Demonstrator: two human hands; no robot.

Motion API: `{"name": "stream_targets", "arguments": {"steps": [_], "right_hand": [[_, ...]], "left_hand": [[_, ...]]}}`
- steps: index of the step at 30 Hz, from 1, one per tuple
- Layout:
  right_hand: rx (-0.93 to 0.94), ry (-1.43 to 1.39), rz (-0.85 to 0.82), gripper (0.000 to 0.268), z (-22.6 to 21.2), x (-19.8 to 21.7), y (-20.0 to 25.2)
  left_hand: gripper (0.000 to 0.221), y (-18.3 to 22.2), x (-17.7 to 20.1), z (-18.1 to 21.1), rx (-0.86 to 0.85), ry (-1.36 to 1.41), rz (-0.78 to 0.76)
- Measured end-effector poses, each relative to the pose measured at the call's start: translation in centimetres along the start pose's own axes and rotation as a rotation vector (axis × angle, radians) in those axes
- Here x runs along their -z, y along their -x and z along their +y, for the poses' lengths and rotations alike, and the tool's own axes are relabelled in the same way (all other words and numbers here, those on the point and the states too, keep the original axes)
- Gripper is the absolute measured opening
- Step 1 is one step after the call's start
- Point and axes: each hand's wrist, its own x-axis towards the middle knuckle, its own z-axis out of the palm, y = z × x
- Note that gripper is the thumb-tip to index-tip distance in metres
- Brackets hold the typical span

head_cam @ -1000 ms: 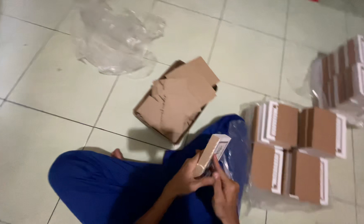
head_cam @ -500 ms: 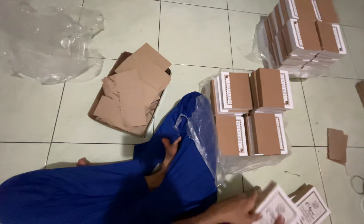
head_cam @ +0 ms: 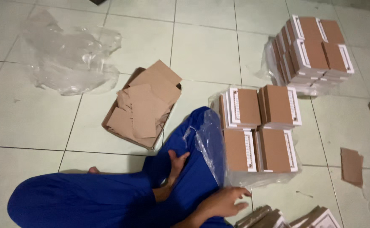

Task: The person fits a brown paper cover over a booklet, aligns it, and places the covered booklet onto a stack on the floor.

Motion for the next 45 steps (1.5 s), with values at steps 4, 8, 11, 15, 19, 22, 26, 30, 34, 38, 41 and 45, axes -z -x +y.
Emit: {"name": "stream_targets", "arguments": {"steps": [4,8,11,15,19,22,26,30,34,38,41,45], "right_hand": [[-0.128,-0.056,-0.236,0.044,7.9,-5.7,-3.2],[0.358,0.225,-0.352,0.045,7.7,-15.9,-6.5],[0.236,0.631,-0.366,0.068,7.2,-19.4,-7.1],[0.088,0.809,-0.458,0.068,7.4,-20.8,-7.9],[-0.067,0.691,-0.71,0.083,3.0,-18.9,-9.4],[0.09,0.71,-0.708,0.061,3.1,-18.3,-9.2],[0.214,0.534,-0.698,0.029,5.1,-16.7,-10.4],[0.221,0.454,-0.634,0.028,3.7,-16.8,-6.1],[0.289,0.244,-0.731,0.106,-5.2,-17.9,-4.3],[0.128,-0.43,-1.131,0.053,-12.3,-23.9,-5.1],[0.367,-0.571,-1.108,0.07,-12.5,-32.7,-5.2],[-0.135,-0.887,-1.614,0.063,-12.3,-42.5,-0.6]], "left_hand": [[0.036,-0.5,3.7,1.0,-0.14,0.043,0.491],[0.056,-2.7,4.8,-2.3,-0.206,0.035,0.702],[0.054,-3.1,4.9,-3.4,0.0,0.218,0.766],[0.058,-3.2,5.1,-4.1,-0.002,0.286,0.823],[0.057,-3.1,5.9,-5.1,-0.02,0.363,0.844],[0.046,-2.8,6.8,-4.8,0.016,0.378,0.834],[0.051,-1.7,8.3,-4.3,0.183,0.261,0.679],[0.077,1.7,12.0,2.2,0.139,0.474,0.506],[0.066,4.7,16.4,2.0,0.137,0.44,0.757],[0.016,8.0,21.0,-4.0,0.556,0.529,1.185],[0.054,12.1,25.3,-7.5,0.528,0.539,1.621],[0.032,17.5,30.0,-4.7,0.278,0.105,1.824]]}}
